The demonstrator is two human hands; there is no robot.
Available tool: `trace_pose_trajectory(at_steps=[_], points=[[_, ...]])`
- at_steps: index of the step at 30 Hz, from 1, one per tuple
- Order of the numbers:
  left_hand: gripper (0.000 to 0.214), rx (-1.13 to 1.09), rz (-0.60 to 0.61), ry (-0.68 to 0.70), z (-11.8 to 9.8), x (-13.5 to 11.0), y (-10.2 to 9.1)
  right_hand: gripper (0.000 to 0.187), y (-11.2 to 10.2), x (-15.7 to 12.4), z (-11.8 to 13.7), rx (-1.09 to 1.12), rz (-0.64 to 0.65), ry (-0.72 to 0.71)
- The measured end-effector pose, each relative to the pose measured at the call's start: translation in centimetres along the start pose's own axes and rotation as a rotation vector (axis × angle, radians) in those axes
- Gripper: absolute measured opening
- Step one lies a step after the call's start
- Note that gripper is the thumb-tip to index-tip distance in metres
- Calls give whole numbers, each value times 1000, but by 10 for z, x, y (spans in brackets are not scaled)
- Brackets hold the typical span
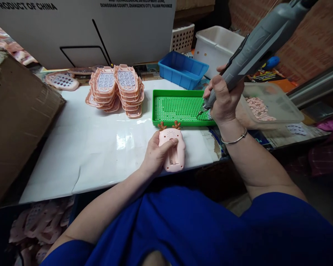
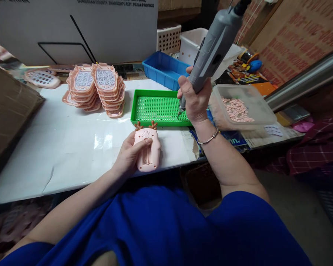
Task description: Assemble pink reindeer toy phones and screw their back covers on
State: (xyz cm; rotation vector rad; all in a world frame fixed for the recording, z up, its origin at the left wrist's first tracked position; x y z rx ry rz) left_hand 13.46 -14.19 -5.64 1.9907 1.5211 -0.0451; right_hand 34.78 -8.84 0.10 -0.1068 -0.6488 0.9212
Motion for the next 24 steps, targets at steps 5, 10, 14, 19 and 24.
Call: trace_pose_trajectory(at_steps=[5, 10, 14, 19, 24], points=[[45, -23, -2, 30, 0, 1, 0, 68, -13, -7, 59, 185, -122, -31], [45, -23, 16, 37, 1, 2, 0, 68, -6, -34, 106, 354, -19, -43], [44, -24, 31, 49, 2, 3, 0, 54, 6, -45, 103, 569, 35, -41], [45, -24, 38, 50, 2, 3, 0, 37, 23, -48, 87, 740, 116, -9], [45, 8, 26, 41, 1, 2, -1, 35, 34, -54, 89, 816, 185, -62]])
Point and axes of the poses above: each hand's wrist, its own x-axis towards the middle knuckle, its own y-axis out of the palm, z = x × y, the point moved 5 cm from there along x, towards the middle knuckle, and after that the axes turned 3 degrees about -x, right-handed, at the moved point
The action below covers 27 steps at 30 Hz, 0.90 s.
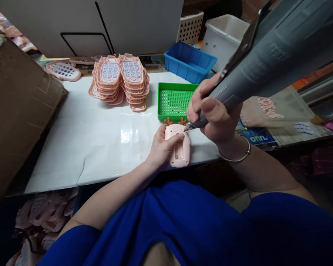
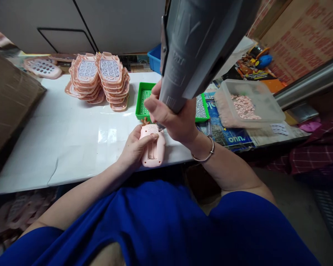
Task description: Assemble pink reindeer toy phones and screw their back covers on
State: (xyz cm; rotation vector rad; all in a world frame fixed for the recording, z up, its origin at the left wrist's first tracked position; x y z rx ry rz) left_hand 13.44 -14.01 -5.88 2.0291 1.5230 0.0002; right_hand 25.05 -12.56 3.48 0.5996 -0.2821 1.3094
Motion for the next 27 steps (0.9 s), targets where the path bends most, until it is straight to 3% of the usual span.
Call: trace_pose_trajectory(at_steps=[6, 9, 16, 20, 22, 25, 27], points=[[48, -25, 14, -37, -3, 0, 4, 30, -10, 6, -1, 48, 39, 45], [49, -11, 6, -51, -3, 2, 6, 29, -19, 11, 2, -22, 61, -26], [46, 17, -9, -83, -1, 4, 5, 30, -21, 19, 10, 35, 1, -1], [44, -1, -10, -117, -2, 4, 4, 37, -48, 33, 9, -119, -260, -175], [44, -12, -10, -122, -3, 4, 4, 41, -67, 38, -5, -203, -343, -171], [44, -11, -6, -119, -4, 3, 5, 44, -92, 41, -32, -339, -366, -98], [43, -7, -6, -119, -4, 3, 6, 43, -101, 42, -46, -387, -308, -77]])
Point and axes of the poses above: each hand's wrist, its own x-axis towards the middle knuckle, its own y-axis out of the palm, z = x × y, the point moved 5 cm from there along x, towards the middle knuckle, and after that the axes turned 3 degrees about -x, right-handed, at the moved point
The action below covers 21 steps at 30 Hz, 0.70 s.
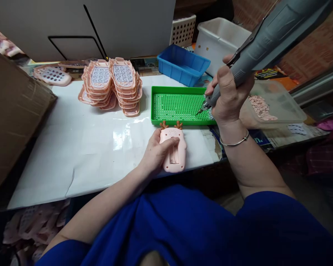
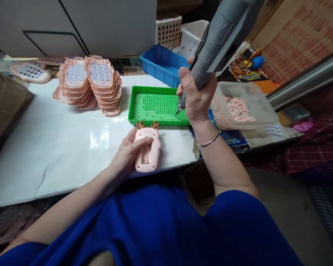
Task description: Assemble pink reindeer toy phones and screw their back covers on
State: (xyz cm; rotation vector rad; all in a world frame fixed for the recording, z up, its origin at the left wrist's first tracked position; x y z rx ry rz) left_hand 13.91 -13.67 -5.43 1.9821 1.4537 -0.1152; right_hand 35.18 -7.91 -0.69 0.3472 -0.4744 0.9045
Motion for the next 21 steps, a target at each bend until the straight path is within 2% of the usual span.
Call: trace_pose_trajectory(at_steps=[3, 8, 14, 17, 20, 21], points=[[42, -2, -6, -1, 0, 0, 0, 43, 0, -1, -8, 21, 48, 0], [43, -7, -1, 3, 0, 0, -1, 44, 1, -8, 1, 51, -95, -27], [43, -6, 16, 9, 1, -1, -1, 46, 0, -8, 3, -76, -77, 47], [43, -14, 31, 12, 3, -1, 0, 39, 5, -6, 26, 54, -117, 39], [42, -11, 53, 10, 5, 0, 1, 26, 20, -13, 65, 220, -140, 8], [42, -12, 59, 11, 5, 0, 1, 22, 27, -18, 78, 238, -109, 8]])
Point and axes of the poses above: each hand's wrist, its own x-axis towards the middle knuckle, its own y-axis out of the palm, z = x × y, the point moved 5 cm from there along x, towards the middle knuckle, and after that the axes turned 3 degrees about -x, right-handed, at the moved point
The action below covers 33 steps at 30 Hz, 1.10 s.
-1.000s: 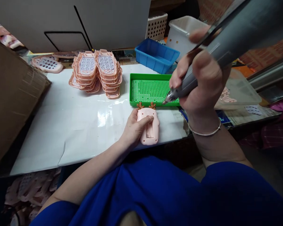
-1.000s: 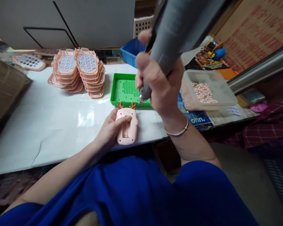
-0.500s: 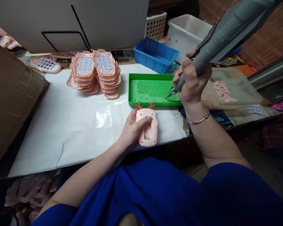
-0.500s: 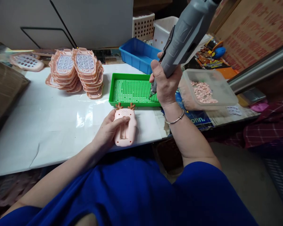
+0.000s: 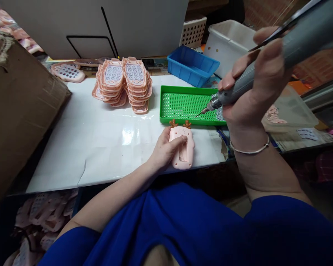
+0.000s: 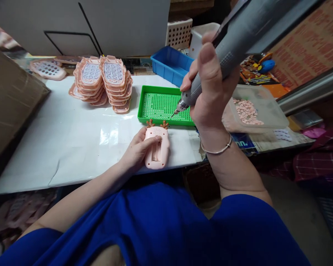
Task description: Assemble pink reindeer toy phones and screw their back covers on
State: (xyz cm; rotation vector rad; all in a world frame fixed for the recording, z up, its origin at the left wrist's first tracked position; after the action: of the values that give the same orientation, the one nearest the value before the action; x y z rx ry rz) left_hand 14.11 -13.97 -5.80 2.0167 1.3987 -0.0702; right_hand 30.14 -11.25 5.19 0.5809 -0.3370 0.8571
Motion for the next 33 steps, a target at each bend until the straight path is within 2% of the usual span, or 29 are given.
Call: trace_pose_trajectory(at_steps=[3, 6, 11, 16, 20, 25, 27, 29, 31, 33], points=[[40, -4, 12, 8, 1, 0, 0, 17, 25, -19, 20, 107, 121, 37], [40, -26, 32, 37, 0, 1, 0, 24, 37, -32, 18, 175, 215, 105], [41, -32, 65, 42, 1, 2, 1, 38, 39, -38, 3, 86, 238, 182], [36, -3, 45, 17, 2, -1, -1, 31, 43, -49, -4, 155, 313, 254], [34, 28, 35, 31, 0, -3, -1, 28, 43, -56, -9, 202, 354, 232], [35, 46, 52, 42, -1, 0, 2, 28, 37, -46, -2, 216, 400, 228], [35, 33, 35, 16, -2, -3, 0, 29, 30, -32, 5, 218, 351, 147], [36, 54, 28, -41, -3, -12, -5, 28, 16, -16, 6, 180, 233, 39], [38, 92, 60, -123, -3, -26, -11, 29, -1, -1, -3, 87, 111, -29], [39, 89, 132, -239, 0, -41, -16, 33, -17, 8, -23, -44, 34, -26]])
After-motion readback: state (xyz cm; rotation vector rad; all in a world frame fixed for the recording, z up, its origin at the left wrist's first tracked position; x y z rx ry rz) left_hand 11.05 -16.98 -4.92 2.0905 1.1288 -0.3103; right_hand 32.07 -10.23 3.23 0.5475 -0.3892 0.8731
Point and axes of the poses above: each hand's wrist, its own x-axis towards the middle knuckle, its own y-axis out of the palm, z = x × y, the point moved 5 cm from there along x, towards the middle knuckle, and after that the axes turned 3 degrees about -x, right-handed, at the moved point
